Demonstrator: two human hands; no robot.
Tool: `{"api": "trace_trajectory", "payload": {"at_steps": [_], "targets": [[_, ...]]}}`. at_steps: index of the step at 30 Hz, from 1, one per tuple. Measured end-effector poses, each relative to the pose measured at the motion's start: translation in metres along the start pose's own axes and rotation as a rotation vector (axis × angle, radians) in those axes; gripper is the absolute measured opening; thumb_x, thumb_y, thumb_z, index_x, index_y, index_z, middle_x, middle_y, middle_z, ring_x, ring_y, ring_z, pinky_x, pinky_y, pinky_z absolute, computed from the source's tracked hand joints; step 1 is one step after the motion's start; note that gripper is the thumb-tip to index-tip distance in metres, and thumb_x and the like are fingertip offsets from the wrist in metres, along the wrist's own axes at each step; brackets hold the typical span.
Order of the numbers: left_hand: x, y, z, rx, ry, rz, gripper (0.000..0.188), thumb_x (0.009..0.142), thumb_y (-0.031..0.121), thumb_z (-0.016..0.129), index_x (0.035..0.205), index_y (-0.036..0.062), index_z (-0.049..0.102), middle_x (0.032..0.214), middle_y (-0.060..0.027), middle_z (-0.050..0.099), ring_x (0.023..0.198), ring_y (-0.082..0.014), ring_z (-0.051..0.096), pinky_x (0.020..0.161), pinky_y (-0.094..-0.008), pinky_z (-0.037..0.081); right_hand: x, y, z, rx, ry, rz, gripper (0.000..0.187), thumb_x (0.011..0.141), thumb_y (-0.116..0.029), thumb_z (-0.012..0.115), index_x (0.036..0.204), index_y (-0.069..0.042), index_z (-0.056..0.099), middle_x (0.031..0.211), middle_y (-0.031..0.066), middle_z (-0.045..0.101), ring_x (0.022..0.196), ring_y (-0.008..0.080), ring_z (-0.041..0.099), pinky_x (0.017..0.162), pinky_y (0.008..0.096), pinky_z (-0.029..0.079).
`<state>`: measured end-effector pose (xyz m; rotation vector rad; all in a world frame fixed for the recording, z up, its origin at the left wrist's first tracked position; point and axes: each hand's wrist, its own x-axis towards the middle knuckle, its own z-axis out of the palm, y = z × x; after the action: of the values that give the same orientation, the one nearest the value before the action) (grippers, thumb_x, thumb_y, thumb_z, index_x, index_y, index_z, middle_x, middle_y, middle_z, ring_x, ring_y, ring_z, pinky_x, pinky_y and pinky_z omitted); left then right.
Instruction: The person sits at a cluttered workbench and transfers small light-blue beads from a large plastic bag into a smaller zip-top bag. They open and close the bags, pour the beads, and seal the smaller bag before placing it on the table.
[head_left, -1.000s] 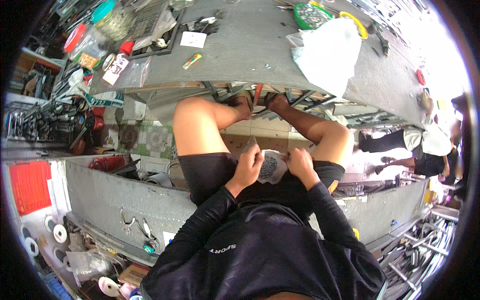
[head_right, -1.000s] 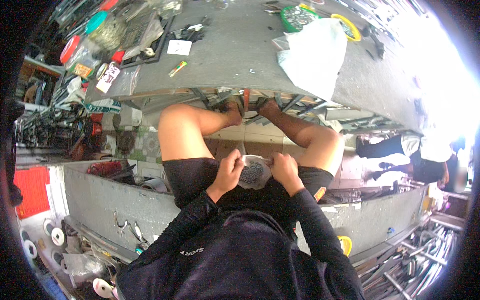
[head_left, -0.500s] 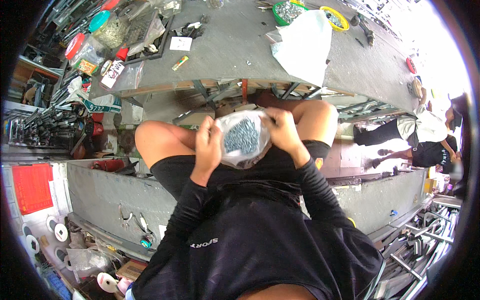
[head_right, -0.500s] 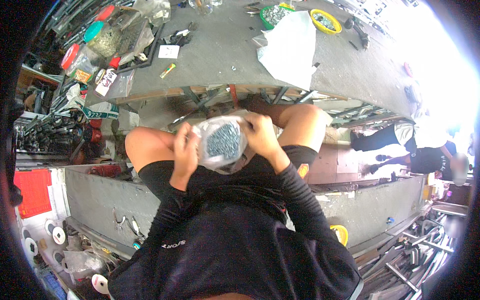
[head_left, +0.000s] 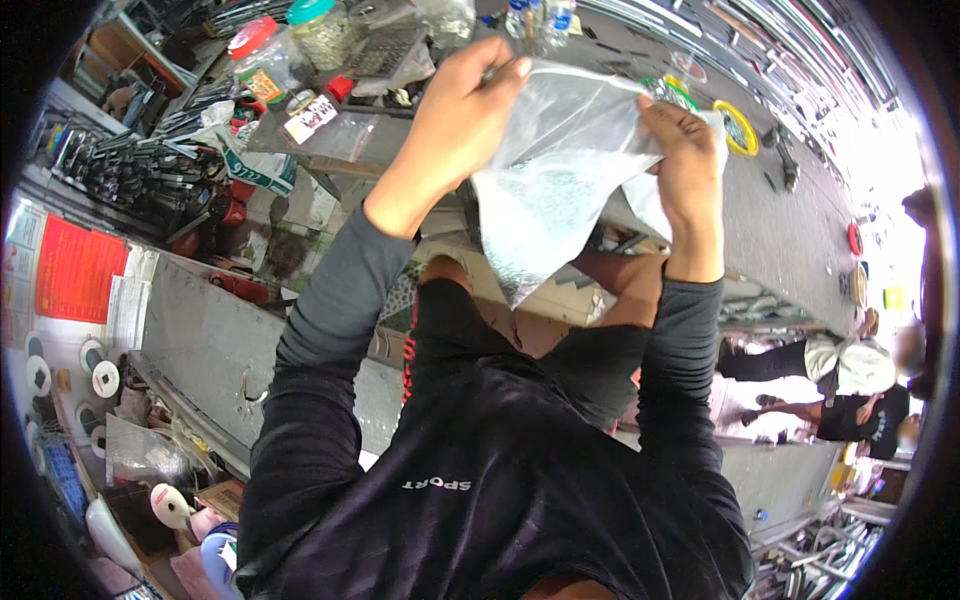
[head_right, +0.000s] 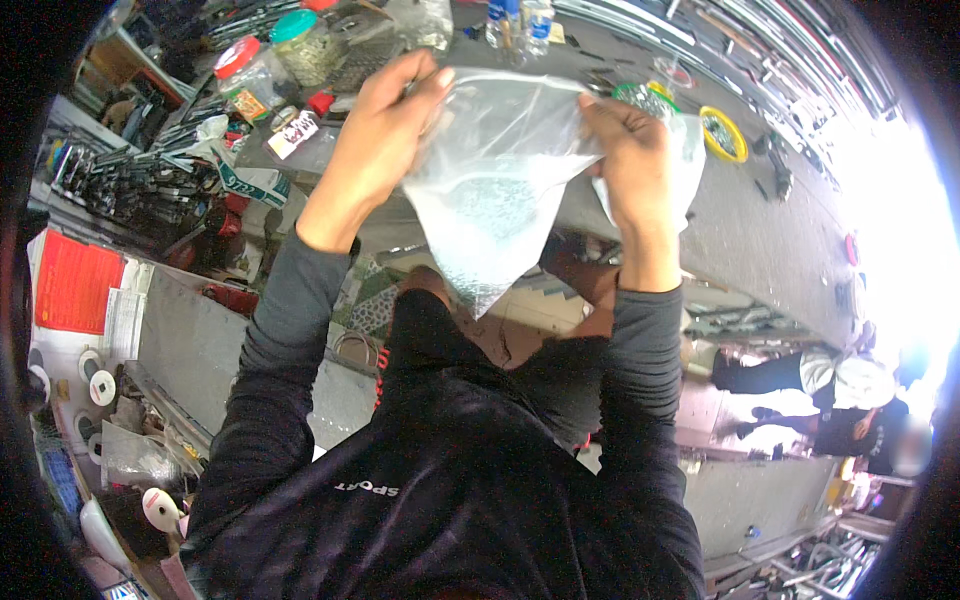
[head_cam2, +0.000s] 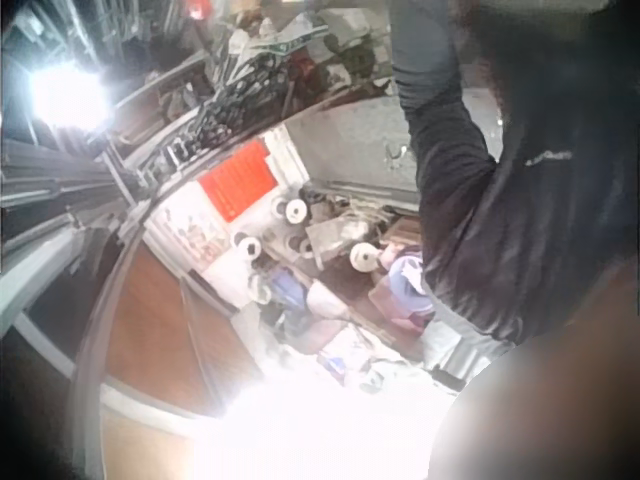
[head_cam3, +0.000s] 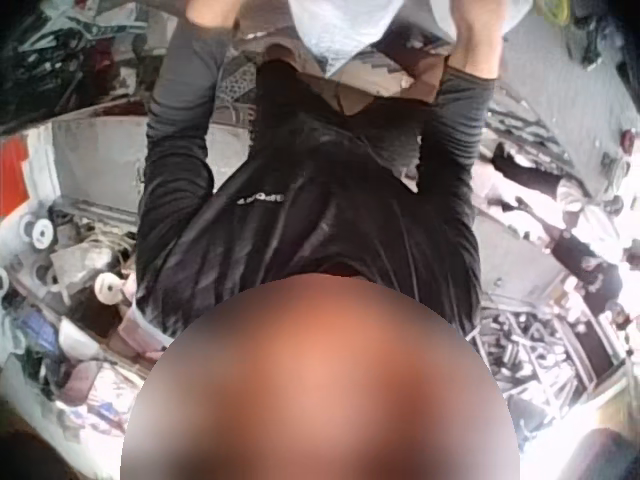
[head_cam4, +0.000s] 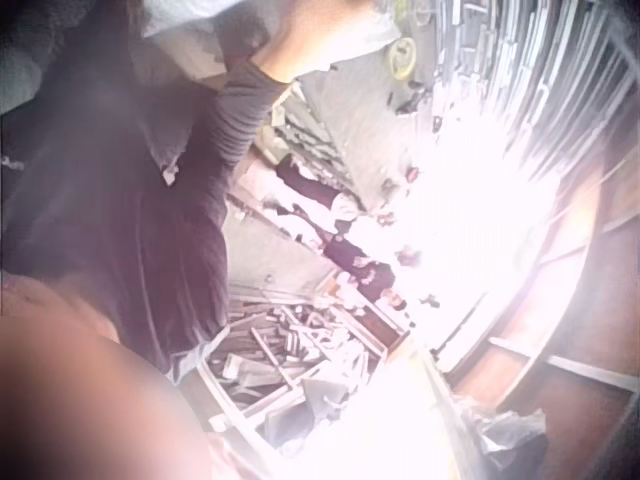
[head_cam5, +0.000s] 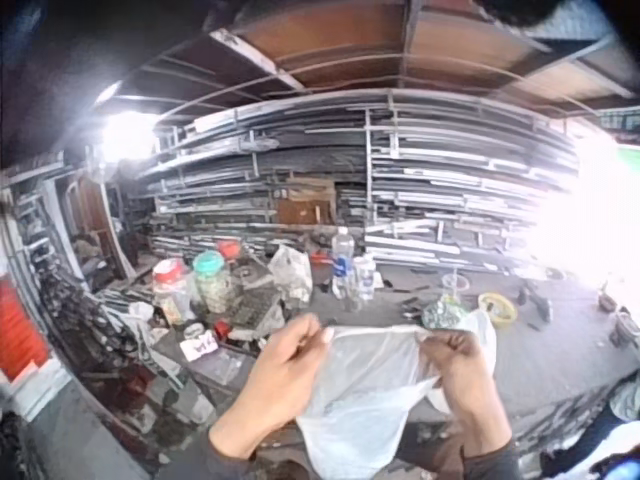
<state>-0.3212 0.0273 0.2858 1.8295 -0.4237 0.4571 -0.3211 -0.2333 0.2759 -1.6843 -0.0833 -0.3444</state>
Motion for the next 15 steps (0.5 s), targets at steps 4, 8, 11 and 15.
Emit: {"api": "trace_trajectory", "payload": {"at_steps": [4,8,11,15], "targets": [[0.083,0.005,-0.015,0.094,-0.008,0.097,0.029,0.113,0.023,0.065,0.092,0.0043,0.060,0.079,0.0016,0.052,0.076,-0.0154,0.052,0.067,-0.0373,0.045,0.073,-0.022,0.007,0.198,-0.053,-0.071,0.030,0.106,-0.025,0.078,0.085,-0.005,0.077,0.073,-0.0010,0.068,0.060,0.0071,0.055,0.057,0.0244,0.040],[0.141,0.004,-0.014,-0.038,0.035,0.271,0.026,0.112,0.019,0.064,0.091,0.0051,0.056,0.078,0.0027,0.052,0.073,-0.0134,0.049,0.060,-0.0383,0.039,0.125,-0.031,0.005,0.214,-0.055,-0.251,0.027,0.105,-0.024,0.079,0.101,0.003,0.081,0.076,0.0033,0.070,0.060,0.0112,0.056,0.059,0.0250,0.043],[0.170,-0.014,-0.023,-0.198,-0.175,-0.094,0.025,0.115,0.023,0.064,0.094,0.0107,0.061,0.077,0.0065,0.052,0.062,-0.0077,0.042,0.054,-0.0316,0.033,0.152,-0.018,-0.001,0.103,-0.003,-0.181,0.047,0.104,-0.019,0.080,0.141,-0.001,0.057,0.126,0.0118,0.070,0.106,0.0184,0.068,0.088,0.0337,0.054],[0.203,-0.082,0.004,-0.085,-0.102,-0.123,0.029,0.115,0.031,0.068,0.095,0.0090,0.066,0.076,0.0090,0.051,0.068,-0.0030,0.043,0.060,-0.0267,0.036,0.182,0.031,0.015,-0.193,0.021,-0.163,0.032,0.106,-0.029,0.079,0.094,0.000,0.082,0.081,0.0026,0.072,0.066,0.0107,0.064,0.059,0.0291,0.050]]}}
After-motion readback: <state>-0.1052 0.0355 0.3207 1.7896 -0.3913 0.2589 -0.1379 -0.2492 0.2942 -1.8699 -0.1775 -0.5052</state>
